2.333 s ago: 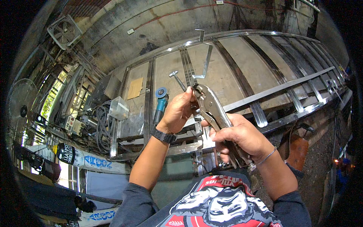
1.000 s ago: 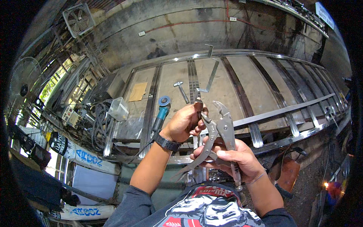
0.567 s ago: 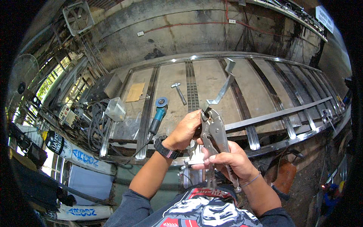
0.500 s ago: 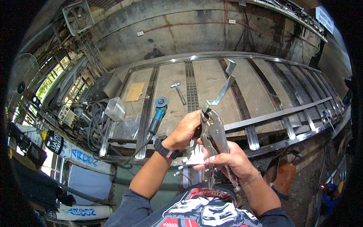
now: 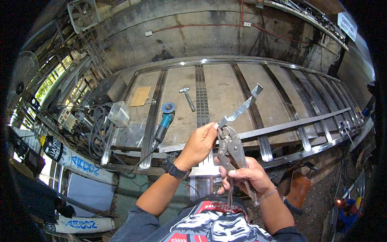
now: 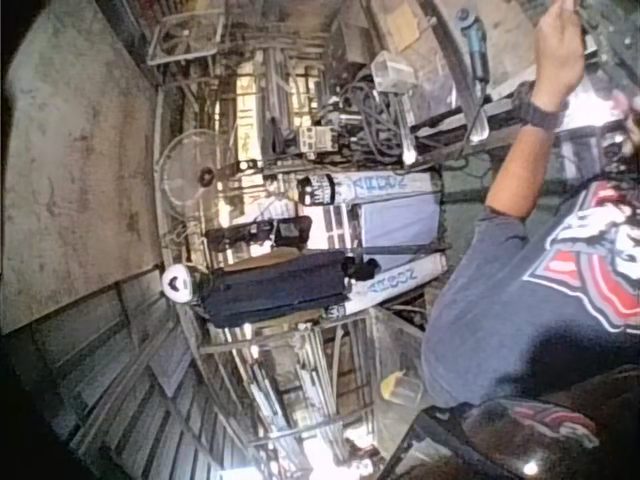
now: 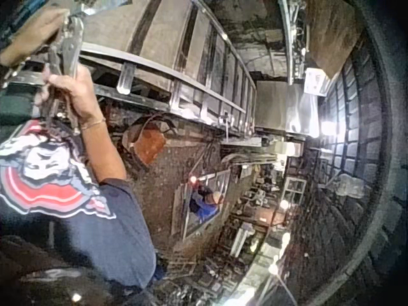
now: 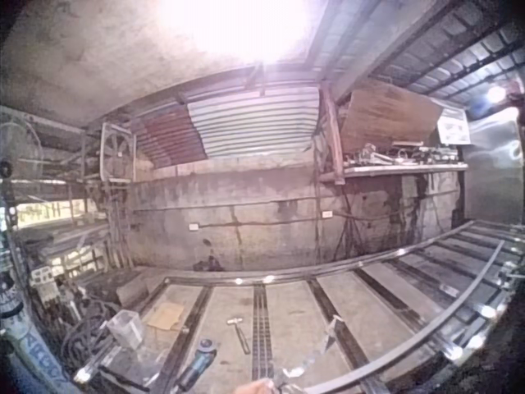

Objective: The person uses locking pliers to bend small metal tabs on a metal frame. They repeatedly clamp, bend, and release the tabs, then move to a workbench to continue bending additional tabs.

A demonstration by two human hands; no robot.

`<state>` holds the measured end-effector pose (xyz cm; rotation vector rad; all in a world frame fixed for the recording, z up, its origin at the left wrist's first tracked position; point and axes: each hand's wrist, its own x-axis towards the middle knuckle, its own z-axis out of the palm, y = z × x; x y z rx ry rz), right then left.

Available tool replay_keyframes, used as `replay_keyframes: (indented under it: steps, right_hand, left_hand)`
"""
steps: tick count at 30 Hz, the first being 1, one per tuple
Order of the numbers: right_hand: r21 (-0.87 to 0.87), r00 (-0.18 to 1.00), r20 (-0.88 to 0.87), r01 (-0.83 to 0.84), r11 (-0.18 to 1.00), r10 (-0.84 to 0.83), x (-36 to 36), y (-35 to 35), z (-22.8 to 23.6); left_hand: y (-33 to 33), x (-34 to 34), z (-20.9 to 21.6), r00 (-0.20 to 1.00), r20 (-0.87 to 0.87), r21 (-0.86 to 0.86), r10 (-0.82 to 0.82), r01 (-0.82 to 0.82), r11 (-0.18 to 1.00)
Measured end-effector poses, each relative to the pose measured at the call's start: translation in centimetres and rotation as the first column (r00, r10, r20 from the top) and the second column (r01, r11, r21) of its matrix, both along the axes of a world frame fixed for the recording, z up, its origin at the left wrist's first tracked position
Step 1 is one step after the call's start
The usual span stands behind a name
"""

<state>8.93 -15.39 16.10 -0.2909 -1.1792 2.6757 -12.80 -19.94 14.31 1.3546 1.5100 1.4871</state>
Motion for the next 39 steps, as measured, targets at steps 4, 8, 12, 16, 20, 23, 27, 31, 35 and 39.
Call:
replay_keyframes:
  steps: [4,8,12,16,20,23,27,31,35,39]
  right_hand:
    - [-0.051,0.998,-0.063,-0.035,0.998,0.032,0.0,-0.1,-1.2]
    - [-0.046,1.000,-0.007,0.026,0.999,-0.027,-0.1,-0.6,-1.2]
    - [-0.091,0.999,-0.010,0.030,0.995,-0.031,-0.3,-0.6,-1.2]
    - [-0.026,0.999,0.034,0.023,0.999,-0.022,-0.3,-0.6,-1.5]
    - [-0.013,1.000,0.012,0.021,1.000,-0.021,-0.4,-0.9,-1.7]
    - [-0.022,1.000,0.009,0.029,0.999,-0.029,-0.4,-1.1,-1.9]
    - [0.005,0.998,0.038,0.052,0.999,-0.052,-0.6,-1.2,-1.3]
    - [0.067,0.998,0.033,0.048,0.997,-0.050,-0.4,-0.9,-2.0]
    - [0.023,0.996,0.077,0.038,0.999,-0.040,0.0,-1.1,-1.7]
    - [-0.041,0.997,0.069,-0.026,0.999,0.028,0.9,-1.1,-1.1]
  left_hand:
    - [0.0,0.2,-1.7,0.989,-0.109,0.031,0.101,-0.098,0.995]
    - [-0.3,1.3,-1.4,0.979,-0.144,0.020,0.143,-0.142,0.990]
    - [-0.1,1.7,-2.3,0.986,-0.111,0.077,0.127,-0.118,0.990]
    - [0.0,1.2,-3.3,0.986,-0.124,0.074,0.112,-0.103,0.992]
    - [0.2,1.5,-3.1,0.994,-0.038,0.100,0.098,-0.093,0.991]
    - [0.2,1.2,-3.2,0.993,-0.032,0.105,0.110,-0.106,0.989]
    - [0.2,1.2,-3.7,0.995,0.031,0.063,0.092,-0.094,0.994]
    - [-0.1,1.1,-3.0,0.997,-0.032,0.017,0.070,-0.070,0.997]
    - [-0.6,0.2,-2.6,0.995,0.058,-0.023,-0.079,0.080,0.997]
    - [-0.9,-1.8,-1.1,0.935,0.145,0.079,-0.325,0.316,0.945]
